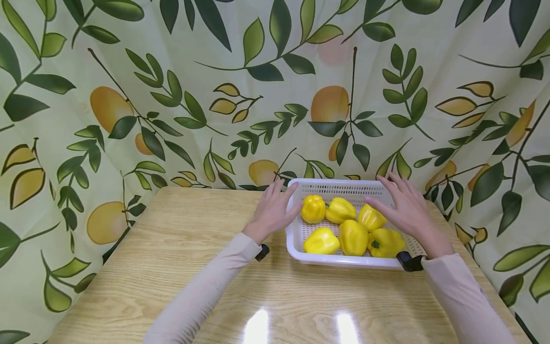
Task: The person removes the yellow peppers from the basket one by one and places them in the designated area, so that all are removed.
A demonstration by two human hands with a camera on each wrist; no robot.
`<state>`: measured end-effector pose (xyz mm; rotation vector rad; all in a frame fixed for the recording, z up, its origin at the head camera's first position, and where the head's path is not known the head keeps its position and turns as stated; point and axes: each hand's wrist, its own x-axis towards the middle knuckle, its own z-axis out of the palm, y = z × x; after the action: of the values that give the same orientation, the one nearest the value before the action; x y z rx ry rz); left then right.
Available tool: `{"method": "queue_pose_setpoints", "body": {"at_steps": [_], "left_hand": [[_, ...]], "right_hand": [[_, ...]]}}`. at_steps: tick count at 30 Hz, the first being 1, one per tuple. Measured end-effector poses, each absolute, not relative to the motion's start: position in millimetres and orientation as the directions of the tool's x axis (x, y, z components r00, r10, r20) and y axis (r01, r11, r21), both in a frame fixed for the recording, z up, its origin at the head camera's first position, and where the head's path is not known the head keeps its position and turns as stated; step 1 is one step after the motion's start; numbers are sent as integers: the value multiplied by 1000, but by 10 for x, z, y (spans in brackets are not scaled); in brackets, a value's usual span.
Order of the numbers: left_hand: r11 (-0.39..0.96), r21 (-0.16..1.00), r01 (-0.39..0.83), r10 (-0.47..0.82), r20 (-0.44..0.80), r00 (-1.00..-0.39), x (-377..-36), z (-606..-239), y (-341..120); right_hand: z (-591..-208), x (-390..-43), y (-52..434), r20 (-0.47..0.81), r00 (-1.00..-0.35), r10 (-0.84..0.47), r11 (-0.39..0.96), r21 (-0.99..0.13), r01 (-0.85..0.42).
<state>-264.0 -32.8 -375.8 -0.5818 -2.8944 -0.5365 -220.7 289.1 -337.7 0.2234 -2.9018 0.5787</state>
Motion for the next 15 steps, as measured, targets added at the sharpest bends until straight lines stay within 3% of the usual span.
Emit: {"method": "queue_pose_setpoints", "body": {"at_steps": [15], "left_hand": [[823, 322, 468, 414, 224, -882, -2536, -3778, -194]], "right_hand": [[-3477, -1965, 3073, 238, -967, -86, 897, -403, -179]]}}
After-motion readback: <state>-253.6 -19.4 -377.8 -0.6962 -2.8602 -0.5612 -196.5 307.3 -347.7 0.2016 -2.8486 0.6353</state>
